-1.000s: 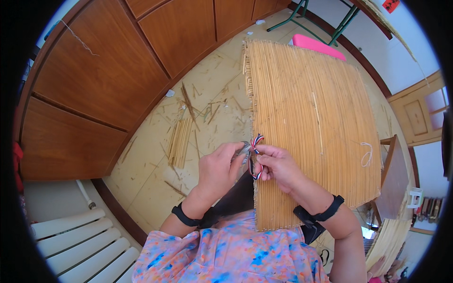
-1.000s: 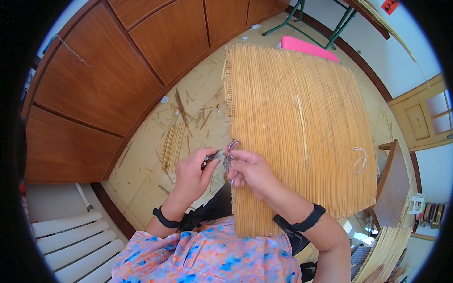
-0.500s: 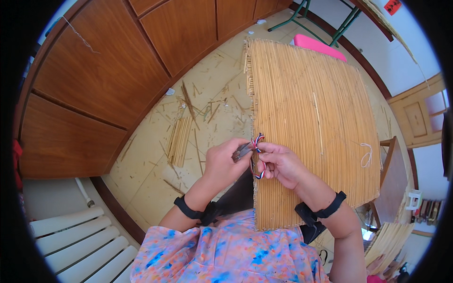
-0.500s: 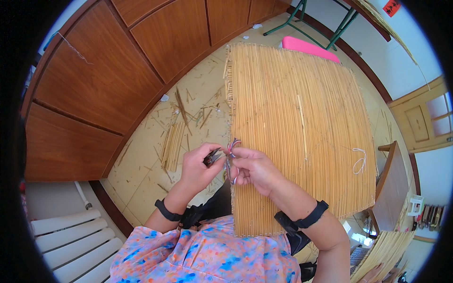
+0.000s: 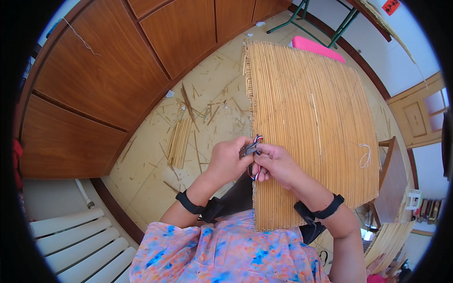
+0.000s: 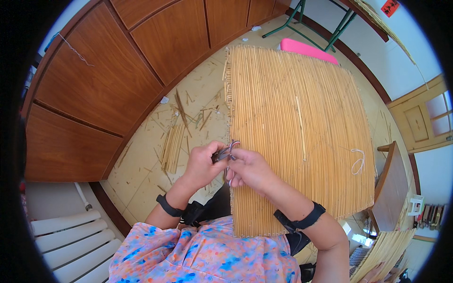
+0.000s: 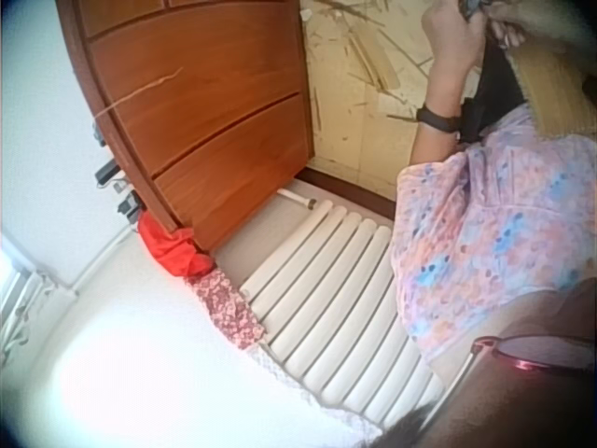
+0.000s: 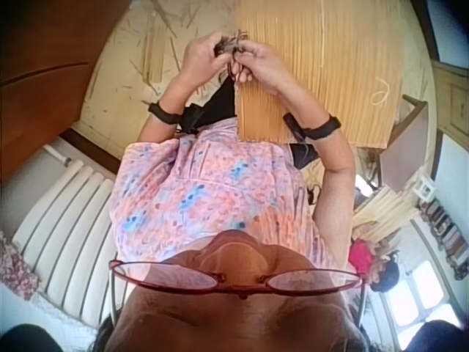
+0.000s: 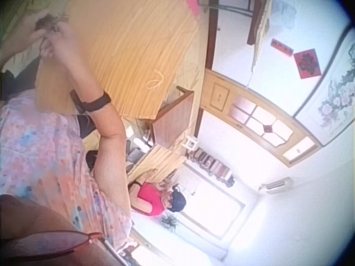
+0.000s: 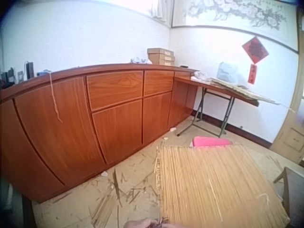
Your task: The person constructs a mat by aligning straw stalks on a wooden board and securing them with a thin wire using pliers to tighten and cut the connections.
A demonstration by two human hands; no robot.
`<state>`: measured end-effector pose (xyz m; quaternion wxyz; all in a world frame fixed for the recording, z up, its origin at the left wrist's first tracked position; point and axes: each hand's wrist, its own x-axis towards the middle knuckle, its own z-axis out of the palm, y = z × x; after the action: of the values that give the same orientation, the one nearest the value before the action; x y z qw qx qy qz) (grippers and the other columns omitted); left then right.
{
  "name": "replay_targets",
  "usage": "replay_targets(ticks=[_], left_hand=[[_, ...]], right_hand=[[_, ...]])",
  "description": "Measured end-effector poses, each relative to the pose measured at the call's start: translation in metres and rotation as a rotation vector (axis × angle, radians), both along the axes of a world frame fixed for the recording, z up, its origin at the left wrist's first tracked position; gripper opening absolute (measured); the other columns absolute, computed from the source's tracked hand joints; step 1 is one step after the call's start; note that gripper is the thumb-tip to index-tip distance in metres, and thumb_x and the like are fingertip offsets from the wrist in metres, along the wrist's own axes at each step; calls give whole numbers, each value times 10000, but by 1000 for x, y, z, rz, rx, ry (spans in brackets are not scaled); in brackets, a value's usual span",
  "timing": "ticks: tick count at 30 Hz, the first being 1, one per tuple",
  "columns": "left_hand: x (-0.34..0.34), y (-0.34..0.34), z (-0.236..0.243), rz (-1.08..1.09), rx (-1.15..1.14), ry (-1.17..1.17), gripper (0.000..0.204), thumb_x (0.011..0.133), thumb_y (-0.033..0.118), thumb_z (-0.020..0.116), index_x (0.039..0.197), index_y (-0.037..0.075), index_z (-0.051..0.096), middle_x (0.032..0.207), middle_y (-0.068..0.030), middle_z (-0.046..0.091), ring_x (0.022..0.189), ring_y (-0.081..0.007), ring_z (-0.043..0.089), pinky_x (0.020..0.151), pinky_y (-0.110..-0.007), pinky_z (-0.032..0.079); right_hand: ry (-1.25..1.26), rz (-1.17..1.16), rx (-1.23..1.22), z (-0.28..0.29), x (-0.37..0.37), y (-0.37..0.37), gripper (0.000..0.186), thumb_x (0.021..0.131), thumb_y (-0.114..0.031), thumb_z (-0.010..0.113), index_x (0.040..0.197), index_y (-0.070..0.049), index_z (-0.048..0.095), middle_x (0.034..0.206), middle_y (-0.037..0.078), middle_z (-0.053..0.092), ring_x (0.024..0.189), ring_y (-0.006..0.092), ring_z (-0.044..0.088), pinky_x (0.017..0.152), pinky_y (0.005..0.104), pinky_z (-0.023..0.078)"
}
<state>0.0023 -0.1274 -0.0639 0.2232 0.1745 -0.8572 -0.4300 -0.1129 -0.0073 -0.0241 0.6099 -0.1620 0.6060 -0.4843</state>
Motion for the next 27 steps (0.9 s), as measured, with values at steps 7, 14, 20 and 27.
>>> replay_targets(ticks=[7, 14, 20, 27], left_hand=[[-3, -5, 5, -85, -136, -48, 262, 662, 82, 710, 895, 35, 598, 695, -128, 605, 579, -250, 604, 530, -318, 470], [-2, -8, 8, -87, -83, -31, 245, 663, 88, 694, 884, 58, 592, 697, -119, 614, 642, -287, 621, 567, -353, 486], [-9, -9, 3, -94, -153, -22, 238, 662, 66, 691, 876, 57, 586, 705, -119, 610, 604, -282, 608, 540, -340, 474], [-4, -9, 2, -31, -28, 0, 207, 662, 41, 686, 841, 37, 583, 650, -116, 576, 540, -220, 578, 506, -308, 441]], right_hand=[[261, 107, -55, -15, -3, 1, 186, 904, -49, 421, 1036, -28, 551, 674, 47, 606, 524, 99, 574, 482, 218, 469], [195, 160, -115, -8, -8, -2, 238, 864, -2, 414, 1074, -20, 527, 689, 63, 621, 540, 101, 581, 501, 223, 482], [355, 221, -138, -10, -9, -3, 246, 835, 1, 436, 1071, -8, 508, 680, 70, 617, 526, 111, 587, 485, 230, 487], [798, 187, -137, -9, -1, -3, 134, 773, -105, 529, 813, 20, 557, 666, 219, 589, 602, 363, 598, 585, 442, 484]])
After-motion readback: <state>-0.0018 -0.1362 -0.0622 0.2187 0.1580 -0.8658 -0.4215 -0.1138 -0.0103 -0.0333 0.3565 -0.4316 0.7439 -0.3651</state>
